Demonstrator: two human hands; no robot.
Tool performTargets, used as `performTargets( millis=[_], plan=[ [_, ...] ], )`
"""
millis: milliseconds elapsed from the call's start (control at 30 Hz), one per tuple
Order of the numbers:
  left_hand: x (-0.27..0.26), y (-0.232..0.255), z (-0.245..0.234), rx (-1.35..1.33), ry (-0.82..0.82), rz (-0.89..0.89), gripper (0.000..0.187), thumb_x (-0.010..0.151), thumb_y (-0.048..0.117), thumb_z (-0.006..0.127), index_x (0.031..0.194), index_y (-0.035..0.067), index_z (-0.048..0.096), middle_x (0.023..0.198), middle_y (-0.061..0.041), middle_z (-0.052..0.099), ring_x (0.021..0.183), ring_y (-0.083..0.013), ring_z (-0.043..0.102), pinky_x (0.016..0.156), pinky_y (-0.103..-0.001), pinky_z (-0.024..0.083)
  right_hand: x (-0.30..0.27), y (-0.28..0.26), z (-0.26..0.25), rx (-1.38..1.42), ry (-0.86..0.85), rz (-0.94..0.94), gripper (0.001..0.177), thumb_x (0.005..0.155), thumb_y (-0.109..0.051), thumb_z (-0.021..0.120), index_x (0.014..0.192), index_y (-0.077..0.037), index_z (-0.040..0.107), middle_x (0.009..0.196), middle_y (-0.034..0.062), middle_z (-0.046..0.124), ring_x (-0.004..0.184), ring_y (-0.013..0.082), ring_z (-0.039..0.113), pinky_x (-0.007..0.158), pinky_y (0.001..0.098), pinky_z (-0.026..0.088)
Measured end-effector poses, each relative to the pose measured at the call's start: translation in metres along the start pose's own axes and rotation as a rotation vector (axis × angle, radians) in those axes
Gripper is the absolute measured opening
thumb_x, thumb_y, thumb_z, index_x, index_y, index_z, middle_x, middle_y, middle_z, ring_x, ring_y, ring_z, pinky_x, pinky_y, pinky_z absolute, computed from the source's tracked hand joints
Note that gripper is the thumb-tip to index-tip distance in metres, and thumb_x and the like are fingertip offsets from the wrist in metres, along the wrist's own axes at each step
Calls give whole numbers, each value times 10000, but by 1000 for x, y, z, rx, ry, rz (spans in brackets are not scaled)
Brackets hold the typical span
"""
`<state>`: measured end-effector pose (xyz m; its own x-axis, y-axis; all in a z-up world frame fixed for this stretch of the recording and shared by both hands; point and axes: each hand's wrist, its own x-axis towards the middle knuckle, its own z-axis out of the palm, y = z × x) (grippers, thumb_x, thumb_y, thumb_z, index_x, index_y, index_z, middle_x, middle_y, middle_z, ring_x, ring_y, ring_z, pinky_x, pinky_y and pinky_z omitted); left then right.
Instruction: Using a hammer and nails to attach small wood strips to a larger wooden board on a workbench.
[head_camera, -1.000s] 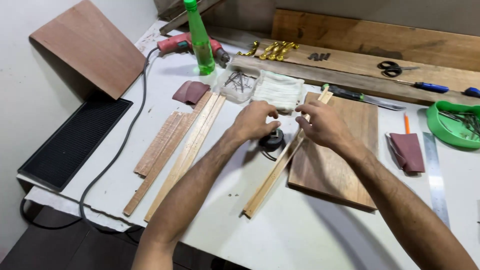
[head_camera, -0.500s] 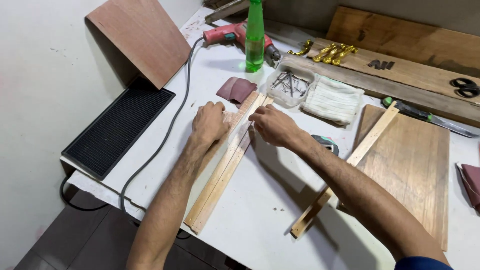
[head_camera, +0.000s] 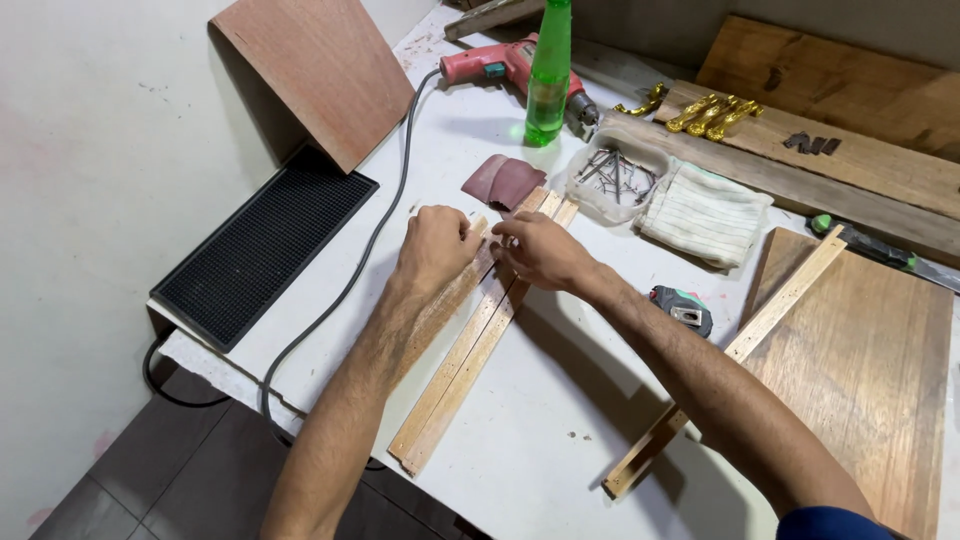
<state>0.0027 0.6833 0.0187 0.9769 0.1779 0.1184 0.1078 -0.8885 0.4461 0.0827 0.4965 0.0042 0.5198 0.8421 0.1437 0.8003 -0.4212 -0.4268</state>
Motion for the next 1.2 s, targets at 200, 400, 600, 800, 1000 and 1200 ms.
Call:
performTargets(
  millis=[200, 400, 600, 800, 1000, 1200],
  plan=[
    [-4, 63, -39, -433, -31, -56, 224, 861, 152, 726, 996, -14, 792, 836, -154, 795, 709, -194, 782, 660, -312, 646, -20, 1, -37, 854, -36, 284, 417, 988, -301, 651, 1338, -78, 611, 1129, 90, 742, 931, 183, 734, 795, 367, 637],
    [34, 101, 33, -920, -116, -29, 246, 904, 145, 722, 1070, -34, 752, 891, -83, 786, 748, -153, 797, 653, -301, 688, -74, 28, -82, 1132, 147, 450, 386, 959, -240, 677, 1298, -61, 630, 1004, 83, 752, 845, 172, 733, 692, 338, 629],
    [45, 201, 92, -922, -184, 93, 312, 977, 276, 695, 1041, -17, 780, 889, -146, 770, 713, -196, 720, 569, -335, 581, -166, 97, -131, 897, 424, 536, 325, 1007, -170, 678, 1303, -40, 714, 899, 58, 671, 752, 112, 575, 626, 278, 504],
    [50, 302, 146, -469, -94, 469, 475, 814, 354, 793, 1118, -4, 728, 969, -185, 759, 934, -324, 734, 837, -425, 569, -272, 113, -180, 537, 498, 843, 296, 948, -169, 639, 1216, -72, 718, 905, 13, 743, 749, 115, 684, 619, 293, 582],
    [54, 358, 182, -331, -302, 438, 456, 855, 339, 742, 1181, 26, 677, 1057, -184, 734, 963, -332, 717, 890, -459, 554, -339, 159, -155, 26, 473, 845, 252, 934, -217, 721, 1152, -100, 772, 900, 136, 770, 793, 247, 722, 744, 396, 582],
    [32, 365, 181, -123, -184, 500, 288, 827, 156, 719, 1087, 38, 750, 1031, -267, 713, 926, -427, 714, 826, -515, 595, -345, 174, -136, -157, 575, 601, 206, 892, -136, 740, 1079, -59, 780, 1019, 155, 765, 902, 324, 719, 835, 437, 582]
  ],
)
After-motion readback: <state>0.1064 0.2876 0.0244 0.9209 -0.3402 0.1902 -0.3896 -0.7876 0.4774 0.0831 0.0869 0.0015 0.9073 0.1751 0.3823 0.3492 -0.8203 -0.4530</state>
